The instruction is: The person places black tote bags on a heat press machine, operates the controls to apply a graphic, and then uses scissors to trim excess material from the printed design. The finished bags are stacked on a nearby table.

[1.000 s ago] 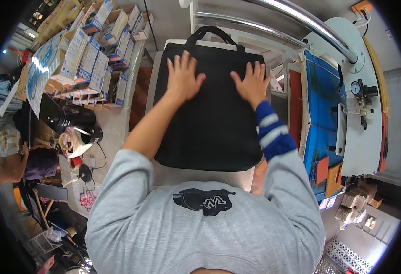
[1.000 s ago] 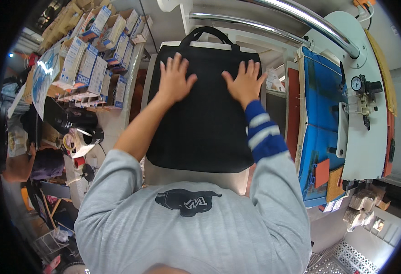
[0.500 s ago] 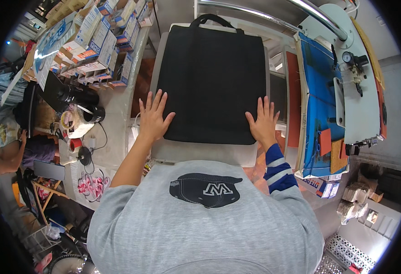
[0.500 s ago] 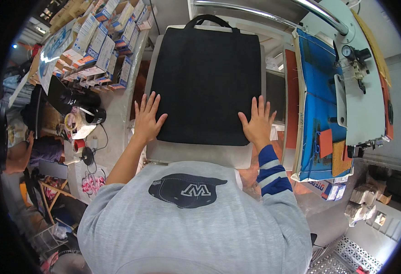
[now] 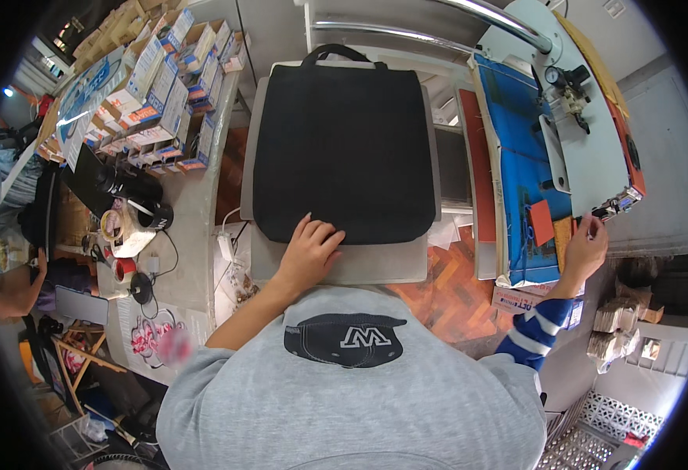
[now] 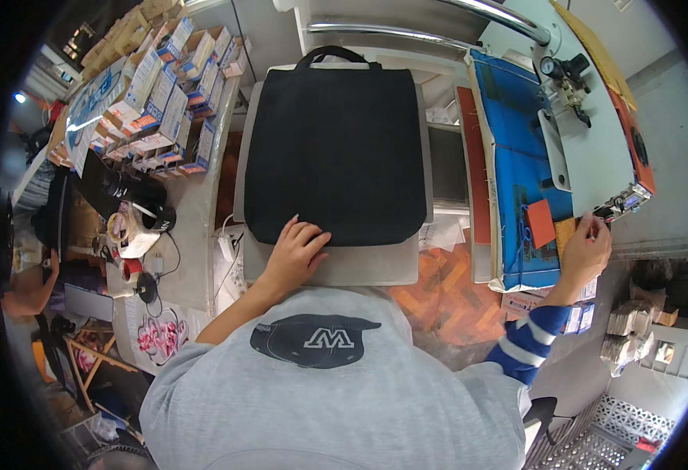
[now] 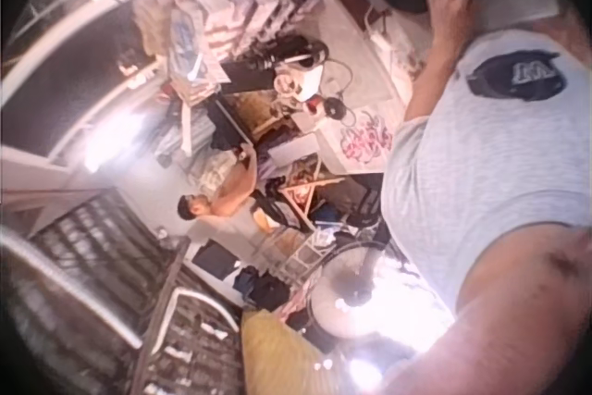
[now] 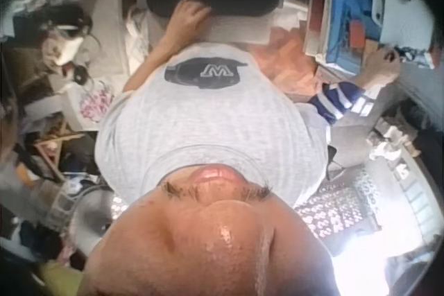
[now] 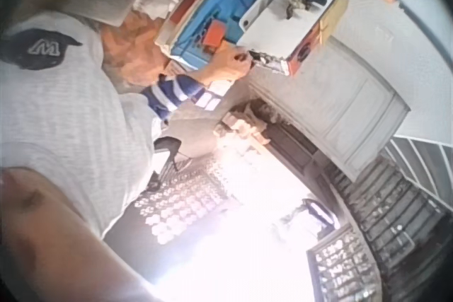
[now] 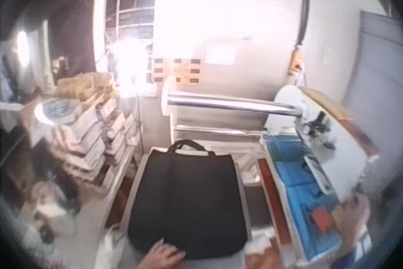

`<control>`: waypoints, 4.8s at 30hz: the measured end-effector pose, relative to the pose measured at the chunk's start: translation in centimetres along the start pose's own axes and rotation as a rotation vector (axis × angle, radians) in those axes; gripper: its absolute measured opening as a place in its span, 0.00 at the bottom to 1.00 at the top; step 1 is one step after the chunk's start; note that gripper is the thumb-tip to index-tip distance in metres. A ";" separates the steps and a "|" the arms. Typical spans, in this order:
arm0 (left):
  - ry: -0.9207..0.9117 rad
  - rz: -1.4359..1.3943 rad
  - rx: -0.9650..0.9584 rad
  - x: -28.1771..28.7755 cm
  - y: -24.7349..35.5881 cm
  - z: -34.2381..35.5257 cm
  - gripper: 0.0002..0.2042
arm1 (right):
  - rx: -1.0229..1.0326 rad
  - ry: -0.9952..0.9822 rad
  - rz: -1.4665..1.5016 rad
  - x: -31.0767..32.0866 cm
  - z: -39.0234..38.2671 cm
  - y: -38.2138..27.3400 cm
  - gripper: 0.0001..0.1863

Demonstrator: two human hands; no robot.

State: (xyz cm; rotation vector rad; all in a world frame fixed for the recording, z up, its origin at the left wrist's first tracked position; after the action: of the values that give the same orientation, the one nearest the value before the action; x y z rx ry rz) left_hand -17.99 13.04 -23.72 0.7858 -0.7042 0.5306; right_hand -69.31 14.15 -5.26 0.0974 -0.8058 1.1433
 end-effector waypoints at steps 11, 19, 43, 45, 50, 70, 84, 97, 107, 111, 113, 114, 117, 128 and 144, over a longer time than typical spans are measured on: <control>-0.113 0.025 0.054 -2.6 -0.9 -0.7 0.11 | 0.231 -0.217 -0.244 -5.7 1.8 7.4 0.34; 0.090 -0.110 0.146 0.3 0.8 -4.0 0.08 | 0.151 -0.247 -0.206 -2.7 -1.0 2.5 0.32; 0.333 -0.086 0.920 7.4 -13.4 -25.8 0.08 | 0.606 0.081 0.540 11.1 -18.1 -30.0 0.64; 0.264 -0.102 1.049 6.4 -14.5 -28.7 0.09 | 0.609 0.065 0.516 10.9 -19.4 -32.2 0.63; -0.024 -0.203 1.200 4.0 -13.6 -33.8 0.13 | 0.654 0.097 0.521 10.6 -21.1 -35.0 0.63; -0.510 -0.753 0.710 9.0 6.5 -16.1 0.20 | 0.577 -0.096 0.900 11.5 -21.1 -32.8 0.42; -0.649 -1.226 0.272 11.5 21.2 -10.6 0.29 | 1.075 -0.494 0.570 10.0 -22.0 -35.0 0.18; -0.980 -1.133 0.289 -1.0 22.0 -11.2 0.39 | 0.917 -0.135 0.727 10.0 -22.2 -34.5 0.14; 0.068 -0.636 -0.160 13.1 25.3 4.3 0.18 | 0.955 -0.169 0.729 8.4 -22.6 -33.9 0.13; 0.421 0.030 -0.319 8.1 23.2 5.0 0.17 | 0.941 -0.130 0.647 6.9 -23.7 -34.1 0.14; 0.468 0.124 -0.282 6.6 22.9 3.5 0.17 | 0.989 -0.006 0.789 8.5 -23.4 -33.7 0.14; 0.461 0.138 -0.254 6.4 23.0 3.6 0.14 | 0.980 -0.022 0.786 8.5 -23.3 -33.6 0.14; 0.445 0.100 -0.228 6.4 23.3 3.8 0.13 | 0.985 -0.013 0.846 8.5 -22.9 -33.4 0.13; 0.464 0.120 -0.232 6.5 23.7 3.4 0.13 | 0.971 -0.072 0.819 7.9 -23.2 -33.4 0.16; 0.463 0.115 -0.192 6.7 24.1 2.8 0.14 | 0.971 -0.101 0.828 8.3 -23.6 -33.2 0.15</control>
State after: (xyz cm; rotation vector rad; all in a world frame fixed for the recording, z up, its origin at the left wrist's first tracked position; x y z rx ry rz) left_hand -30.59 26.39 -6.57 0.4201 -0.3635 0.7086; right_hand -27.82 16.62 -6.47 0.6759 -0.2877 2.2632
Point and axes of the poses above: each hand's wrist, its own z-axis towards the middle knuckle, its own x-axis out of the back of the hand, y = z × x, the point moved 8 cm from there along z, towards the middle knuckle, and after that the axes turned 11 degrees about y, right-handed, at the moved point
